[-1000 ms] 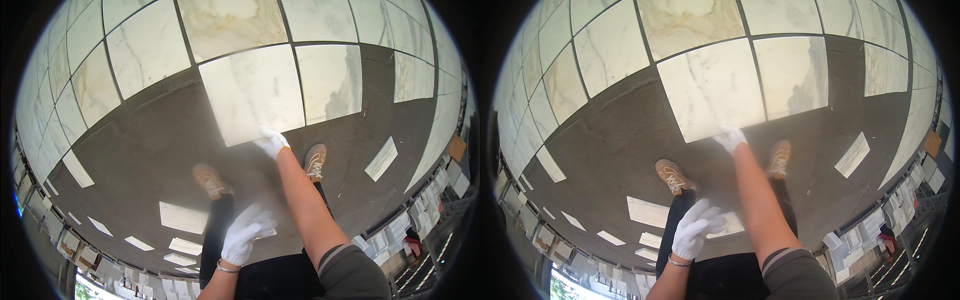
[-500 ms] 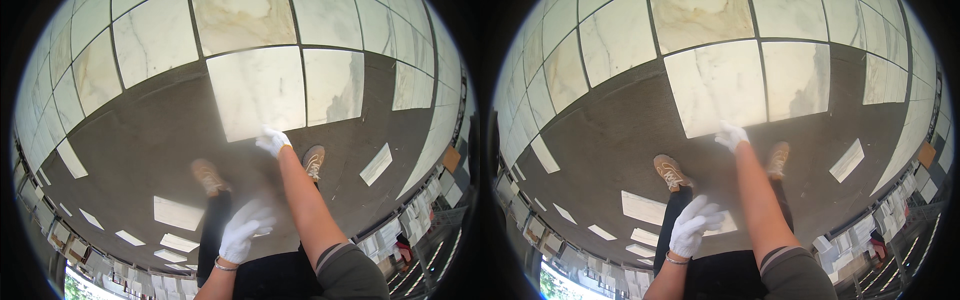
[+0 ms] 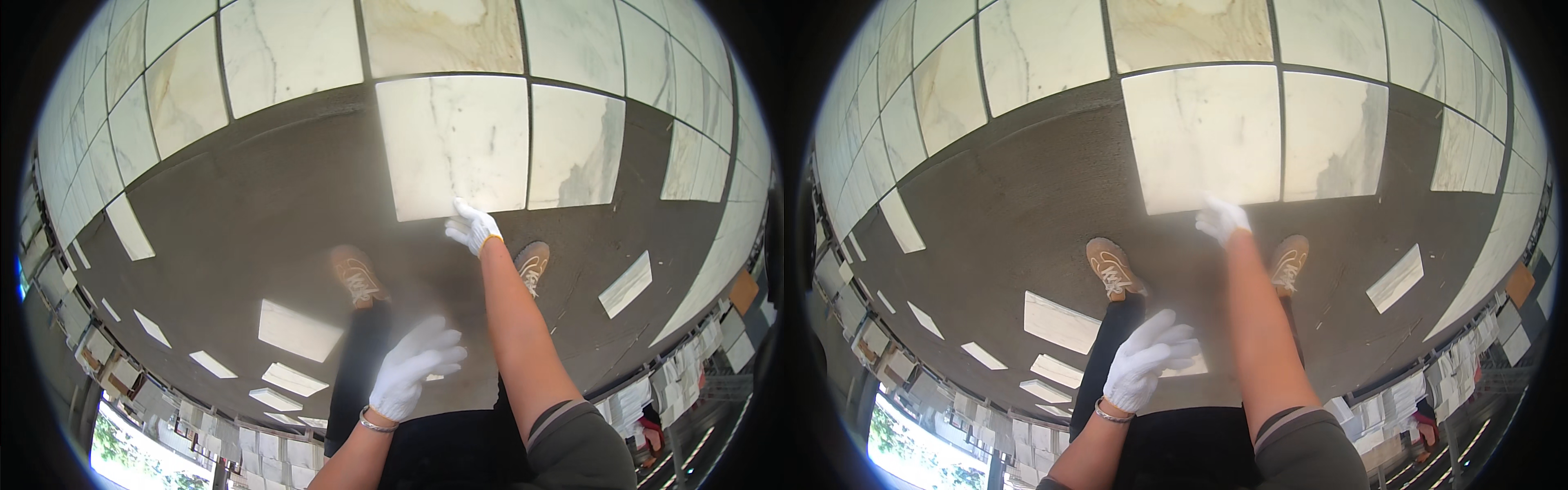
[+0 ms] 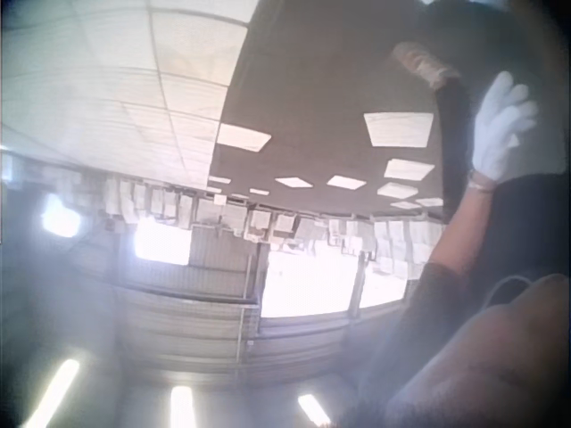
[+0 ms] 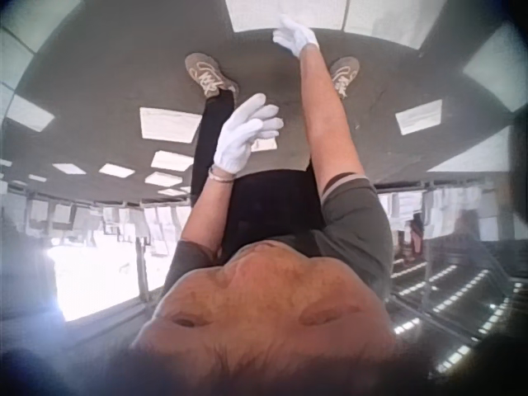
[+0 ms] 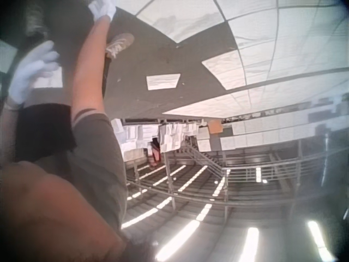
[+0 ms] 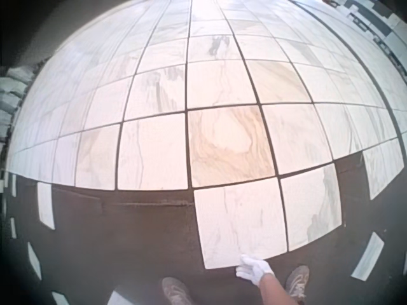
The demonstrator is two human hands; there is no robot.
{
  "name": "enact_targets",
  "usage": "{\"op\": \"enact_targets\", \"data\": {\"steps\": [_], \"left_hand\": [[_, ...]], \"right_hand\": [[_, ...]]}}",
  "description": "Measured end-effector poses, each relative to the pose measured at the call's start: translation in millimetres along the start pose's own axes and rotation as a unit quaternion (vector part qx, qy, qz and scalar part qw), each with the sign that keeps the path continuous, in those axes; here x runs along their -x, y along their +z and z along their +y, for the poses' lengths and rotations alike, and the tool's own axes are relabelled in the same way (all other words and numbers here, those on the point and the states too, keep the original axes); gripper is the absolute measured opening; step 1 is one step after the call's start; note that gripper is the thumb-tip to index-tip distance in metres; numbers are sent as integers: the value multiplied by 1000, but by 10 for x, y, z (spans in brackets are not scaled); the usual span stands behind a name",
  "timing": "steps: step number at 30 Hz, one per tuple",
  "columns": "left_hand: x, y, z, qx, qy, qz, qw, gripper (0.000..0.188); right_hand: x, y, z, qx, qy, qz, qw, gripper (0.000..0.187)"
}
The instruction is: The person picks up white square tiles from the floor and places them into a grid pattern. They handle the tiles one at a time, aligning each piece with adjacent tiles to form a continuous tiled area.
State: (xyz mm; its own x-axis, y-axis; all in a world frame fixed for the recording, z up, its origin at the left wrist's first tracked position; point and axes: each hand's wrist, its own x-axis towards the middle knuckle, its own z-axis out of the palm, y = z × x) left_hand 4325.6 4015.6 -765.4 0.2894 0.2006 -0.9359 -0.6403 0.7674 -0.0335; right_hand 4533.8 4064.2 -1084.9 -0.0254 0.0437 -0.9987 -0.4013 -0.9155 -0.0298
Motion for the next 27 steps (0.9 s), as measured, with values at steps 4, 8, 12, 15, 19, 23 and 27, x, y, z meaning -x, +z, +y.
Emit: {"op": "enact_targets", "data": {"steps": [4,8,12,15,19,23,27], "left_hand": [[-6,-25,-29,6,-3,1,1000,76],[-13,-69,-104,13,12,-22,1000,74],[-27,-162,-196,14,23,-32,999,73],[-55,-255,-268,32,34,-48,998,72],[173,-458,-290,150,72,-69,984,69],[1069,-908,-114,224,150,-84,959,65],[2394,-1643,81,249,263,-37,931,64]], "right_hand": [[40,-2,8,55,3,14,998,74],[183,34,-8,51,11,27,998,49],[414,-65,51,49,10,68,996,33],[628,-339,218,83,-12,101,991,26],[1213,-830,434,-100,179,-118,972,33],[2561,-1092,122,303,41,15,952,31],[3990,-902,-353,417,48,132,898,39]]}}
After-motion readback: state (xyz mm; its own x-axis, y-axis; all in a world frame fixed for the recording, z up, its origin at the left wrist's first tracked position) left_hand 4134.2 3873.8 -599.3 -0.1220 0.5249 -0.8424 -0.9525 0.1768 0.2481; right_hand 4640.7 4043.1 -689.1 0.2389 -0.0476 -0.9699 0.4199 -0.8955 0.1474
